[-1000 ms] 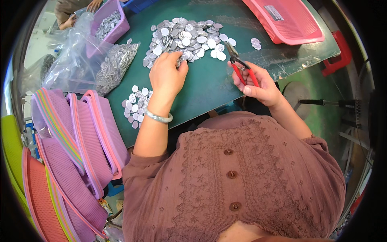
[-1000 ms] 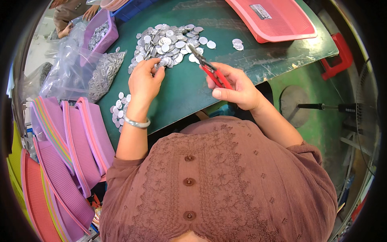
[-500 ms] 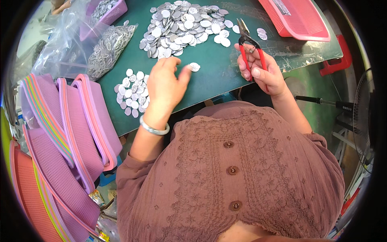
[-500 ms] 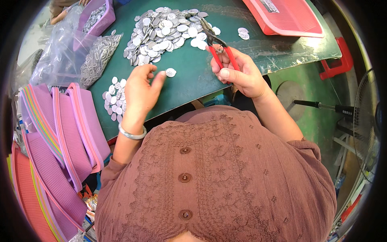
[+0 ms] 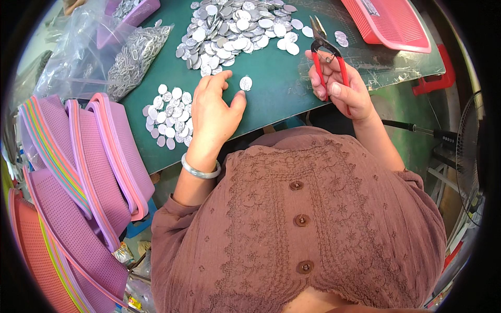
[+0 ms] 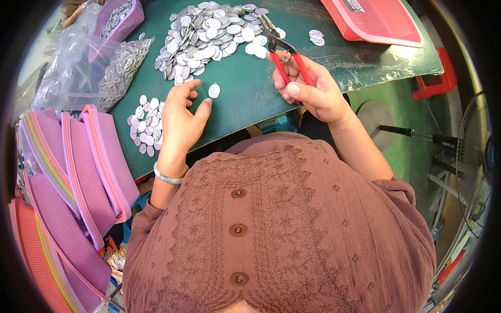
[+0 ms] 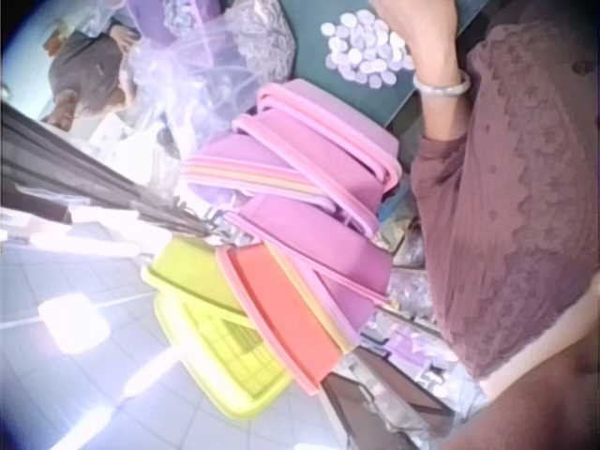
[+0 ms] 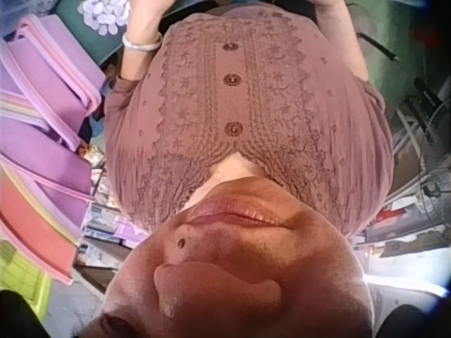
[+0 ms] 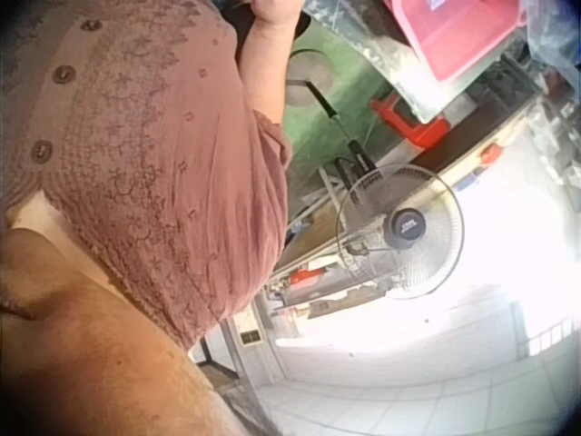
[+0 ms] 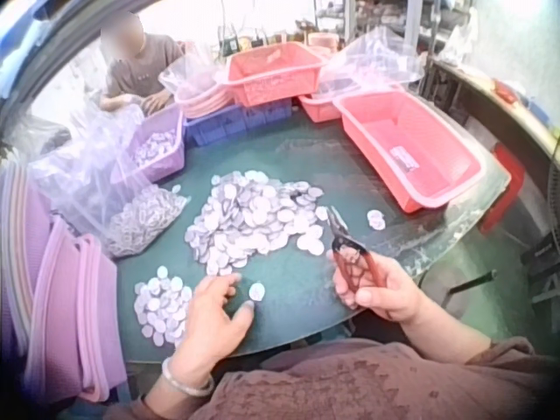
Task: The person uses a pair of side-cutters to trim the edges of small circular metal components one by one, picking them up from a pile and placing them into a pink bin.
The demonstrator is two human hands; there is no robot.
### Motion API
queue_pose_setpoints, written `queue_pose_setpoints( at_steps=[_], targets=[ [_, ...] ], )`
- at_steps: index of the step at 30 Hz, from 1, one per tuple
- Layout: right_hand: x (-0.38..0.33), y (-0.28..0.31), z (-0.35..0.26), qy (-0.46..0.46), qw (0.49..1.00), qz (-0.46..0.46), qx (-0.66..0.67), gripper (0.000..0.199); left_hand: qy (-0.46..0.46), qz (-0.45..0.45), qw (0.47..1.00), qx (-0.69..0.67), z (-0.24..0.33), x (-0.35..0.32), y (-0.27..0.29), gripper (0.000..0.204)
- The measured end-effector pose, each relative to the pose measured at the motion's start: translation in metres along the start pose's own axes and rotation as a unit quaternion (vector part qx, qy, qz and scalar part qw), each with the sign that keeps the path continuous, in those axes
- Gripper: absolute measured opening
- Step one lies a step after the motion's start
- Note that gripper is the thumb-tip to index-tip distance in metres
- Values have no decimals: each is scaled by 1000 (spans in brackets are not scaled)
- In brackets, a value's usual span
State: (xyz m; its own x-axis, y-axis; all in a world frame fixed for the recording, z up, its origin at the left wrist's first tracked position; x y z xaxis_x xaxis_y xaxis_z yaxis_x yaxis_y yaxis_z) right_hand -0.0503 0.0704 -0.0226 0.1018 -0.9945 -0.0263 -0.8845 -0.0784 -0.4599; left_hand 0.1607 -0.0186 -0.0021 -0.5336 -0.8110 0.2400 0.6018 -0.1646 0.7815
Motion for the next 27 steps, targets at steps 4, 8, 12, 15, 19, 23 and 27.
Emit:
queue_pose_setpoints(
  at_steps=[4,8,12,15,19,23,27],
  targets=[
    [0,0,0,-11,999,13,-31,71,-38,41,998,42,5,-1,-6,27],
    [1,-2,-2,-21,998,17,-54,74,-45,41,997,51,8,3,-12,21],
    [1,-1,1,-34,997,18,-72,67,25,4,999,-24,3,8,-14,16],
    [4,-6,-5,-53,992,7,-117,54,113,-24,980,-161,-6,7,-19,11],
    [9,-24,-11,-100,970,-35,-218,56,199,18,843,-500,-8,6,-17,14],
    [14,-34,-11,-143,950,-57,-271,54,214,6,808,-549,-6,6,-10,18],
    [18,-40,-12,-148,934,-65,-318,51,198,-4,810,-553,-5,6,-5,16]
  ],
)
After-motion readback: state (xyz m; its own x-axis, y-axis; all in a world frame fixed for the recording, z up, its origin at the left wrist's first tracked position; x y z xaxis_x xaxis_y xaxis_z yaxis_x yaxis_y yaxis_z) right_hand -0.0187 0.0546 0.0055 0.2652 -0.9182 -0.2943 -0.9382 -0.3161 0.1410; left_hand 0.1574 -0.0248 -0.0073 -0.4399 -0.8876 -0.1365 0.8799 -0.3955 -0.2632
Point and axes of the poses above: each hand's wrist, its own x-axis towards the middle knuckle, its own y-axis out of the back of the hand, z = x × y, the point moved 6 cm from there along x, towards the middle knuckle, and after that the axes turned 7 degrees about -y, right-handed, at the moved point
